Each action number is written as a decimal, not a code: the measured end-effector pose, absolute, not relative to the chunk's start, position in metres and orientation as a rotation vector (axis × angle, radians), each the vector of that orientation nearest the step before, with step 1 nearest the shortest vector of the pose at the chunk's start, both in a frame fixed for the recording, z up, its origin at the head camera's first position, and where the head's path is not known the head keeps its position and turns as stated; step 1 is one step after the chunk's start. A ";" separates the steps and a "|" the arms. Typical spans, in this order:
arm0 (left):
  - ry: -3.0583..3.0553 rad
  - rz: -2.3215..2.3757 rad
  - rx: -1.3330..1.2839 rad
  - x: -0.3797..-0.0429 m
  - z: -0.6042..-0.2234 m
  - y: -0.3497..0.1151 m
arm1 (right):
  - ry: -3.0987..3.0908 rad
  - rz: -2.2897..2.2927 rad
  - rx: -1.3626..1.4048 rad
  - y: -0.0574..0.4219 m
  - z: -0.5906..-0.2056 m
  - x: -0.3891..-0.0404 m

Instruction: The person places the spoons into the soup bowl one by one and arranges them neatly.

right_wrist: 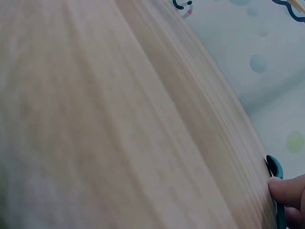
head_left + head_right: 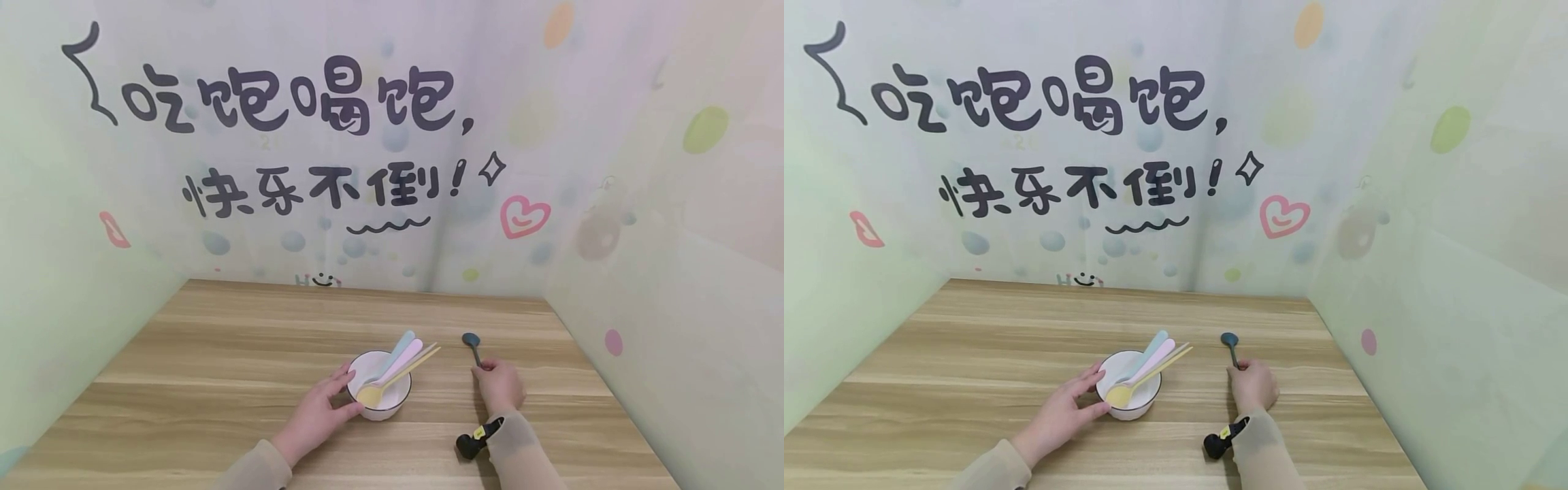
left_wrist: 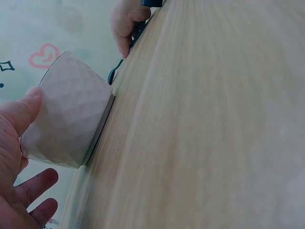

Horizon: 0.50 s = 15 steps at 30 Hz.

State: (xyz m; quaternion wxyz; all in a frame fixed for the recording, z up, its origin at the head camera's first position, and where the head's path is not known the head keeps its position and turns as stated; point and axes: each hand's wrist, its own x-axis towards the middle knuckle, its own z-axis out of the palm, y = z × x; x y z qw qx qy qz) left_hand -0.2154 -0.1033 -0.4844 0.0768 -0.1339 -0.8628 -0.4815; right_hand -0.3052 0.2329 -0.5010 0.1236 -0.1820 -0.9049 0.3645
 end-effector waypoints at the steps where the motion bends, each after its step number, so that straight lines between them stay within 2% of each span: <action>1: -2.582 -1.444 -0.403 -0.215 -0.484 -0.103 | -2.642 1.059 -0.532 0.233 -0.501 -0.305; 15: -2.577 -1.465 -0.404 -0.217 -0.489 -0.105 | -2.681 0.972 -0.475 0.245 -0.500 -0.304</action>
